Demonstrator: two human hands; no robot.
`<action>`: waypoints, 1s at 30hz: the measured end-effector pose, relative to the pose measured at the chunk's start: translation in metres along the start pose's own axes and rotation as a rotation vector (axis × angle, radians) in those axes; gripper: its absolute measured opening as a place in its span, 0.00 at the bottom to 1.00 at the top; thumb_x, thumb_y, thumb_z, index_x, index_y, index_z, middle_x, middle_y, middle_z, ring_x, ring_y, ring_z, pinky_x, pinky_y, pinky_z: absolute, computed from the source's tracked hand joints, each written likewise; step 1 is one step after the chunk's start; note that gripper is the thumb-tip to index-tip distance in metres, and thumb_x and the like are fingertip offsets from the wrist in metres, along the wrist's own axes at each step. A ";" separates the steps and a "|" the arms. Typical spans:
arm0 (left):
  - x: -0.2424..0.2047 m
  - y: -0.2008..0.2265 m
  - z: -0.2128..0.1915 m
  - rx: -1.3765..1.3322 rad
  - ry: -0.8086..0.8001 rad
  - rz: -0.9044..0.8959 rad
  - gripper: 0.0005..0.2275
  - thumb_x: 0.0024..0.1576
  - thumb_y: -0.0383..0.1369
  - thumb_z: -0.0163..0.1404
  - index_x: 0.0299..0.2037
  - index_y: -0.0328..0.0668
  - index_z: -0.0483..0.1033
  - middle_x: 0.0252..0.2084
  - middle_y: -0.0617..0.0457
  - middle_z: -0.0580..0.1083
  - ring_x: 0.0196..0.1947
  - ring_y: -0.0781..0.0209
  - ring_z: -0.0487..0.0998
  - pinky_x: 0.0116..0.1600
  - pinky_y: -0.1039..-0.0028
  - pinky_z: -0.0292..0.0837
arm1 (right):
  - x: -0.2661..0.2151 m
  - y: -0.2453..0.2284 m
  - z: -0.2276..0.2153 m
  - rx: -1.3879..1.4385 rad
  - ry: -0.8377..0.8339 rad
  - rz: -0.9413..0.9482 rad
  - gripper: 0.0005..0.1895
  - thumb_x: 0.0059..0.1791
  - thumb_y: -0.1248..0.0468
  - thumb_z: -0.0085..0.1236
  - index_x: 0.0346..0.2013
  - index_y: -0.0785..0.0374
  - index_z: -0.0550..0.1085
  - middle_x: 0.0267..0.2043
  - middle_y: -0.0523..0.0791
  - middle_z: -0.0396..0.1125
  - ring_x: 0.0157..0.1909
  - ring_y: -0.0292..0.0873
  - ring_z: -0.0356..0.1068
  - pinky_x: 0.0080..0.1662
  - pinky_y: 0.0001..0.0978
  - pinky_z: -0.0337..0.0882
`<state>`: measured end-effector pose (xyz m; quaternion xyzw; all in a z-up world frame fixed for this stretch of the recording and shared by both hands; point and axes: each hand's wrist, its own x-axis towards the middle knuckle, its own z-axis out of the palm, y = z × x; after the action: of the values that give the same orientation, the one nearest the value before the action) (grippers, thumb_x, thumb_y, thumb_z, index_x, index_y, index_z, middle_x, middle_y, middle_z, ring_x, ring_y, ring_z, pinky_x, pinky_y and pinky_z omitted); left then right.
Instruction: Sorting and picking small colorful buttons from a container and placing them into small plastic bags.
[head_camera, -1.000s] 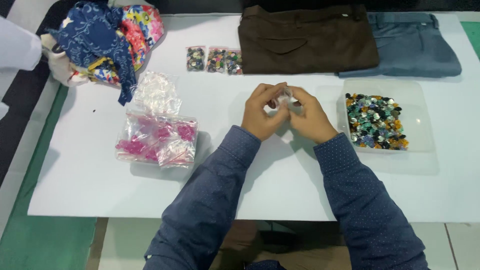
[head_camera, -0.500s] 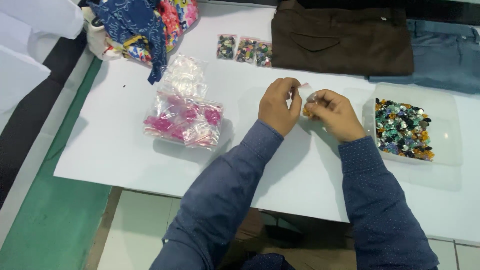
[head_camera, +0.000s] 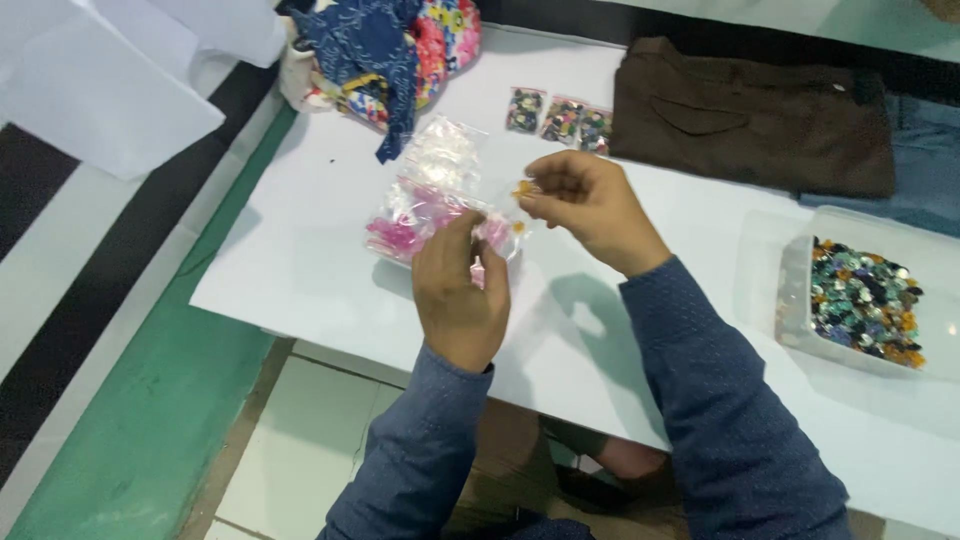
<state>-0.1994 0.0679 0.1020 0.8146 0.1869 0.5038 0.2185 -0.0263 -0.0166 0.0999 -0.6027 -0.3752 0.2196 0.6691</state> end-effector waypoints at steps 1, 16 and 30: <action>-0.003 -0.009 -0.002 0.006 0.007 0.000 0.14 0.52 0.23 0.51 0.49 0.43 0.76 0.27 0.53 0.72 0.29 0.52 0.75 0.40 0.65 0.69 | 0.008 0.001 0.009 0.002 -0.008 -0.004 0.19 0.45 0.73 0.68 0.50 0.72 0.74 0.36 0.49 0.70 0.36 0.41 0.76 0.35 0.25 0.76; -0.021 -0.067 -0.013 0.129 -0.105 -0.165 0.03 0.51 0.32 0.57 0.35 0.51 0.80 0.19 0.62 0.69 0.30 0.59 0.74 0.47 0.67 0.59 | 0.025 0.013 0.056 -0.648 -0.035 -0.054 0.09 0.49 0.61 0.64 0.44 0.54 0.81 0.35 0.41 0.76 0.34 0.39 0.74 0.37 0.28 0.72; -0.012 -0.034 -0.035 0.083 -0.015 -0.074 0.09 0.58 0.31 0.55 0.47 0.40 0.81 0.16 0.57 0.65 0.24 0.57 0.72 0.42 0.67 0.59 | -0.003 0.005 0.026 -0.607 0.061 -0.139 0.08 0.50 0.62 0.62 0.43 0.58 0.81 0.36 0.47 0.73 0.39 0.44 0.74 0.37 0.29 0.71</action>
<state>-0.2388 0.0959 0.0878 0.8193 0.2358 0.4810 0.2045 -0.0467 -0.0013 0.0941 -0.7541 -0.4439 0.0330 0.4828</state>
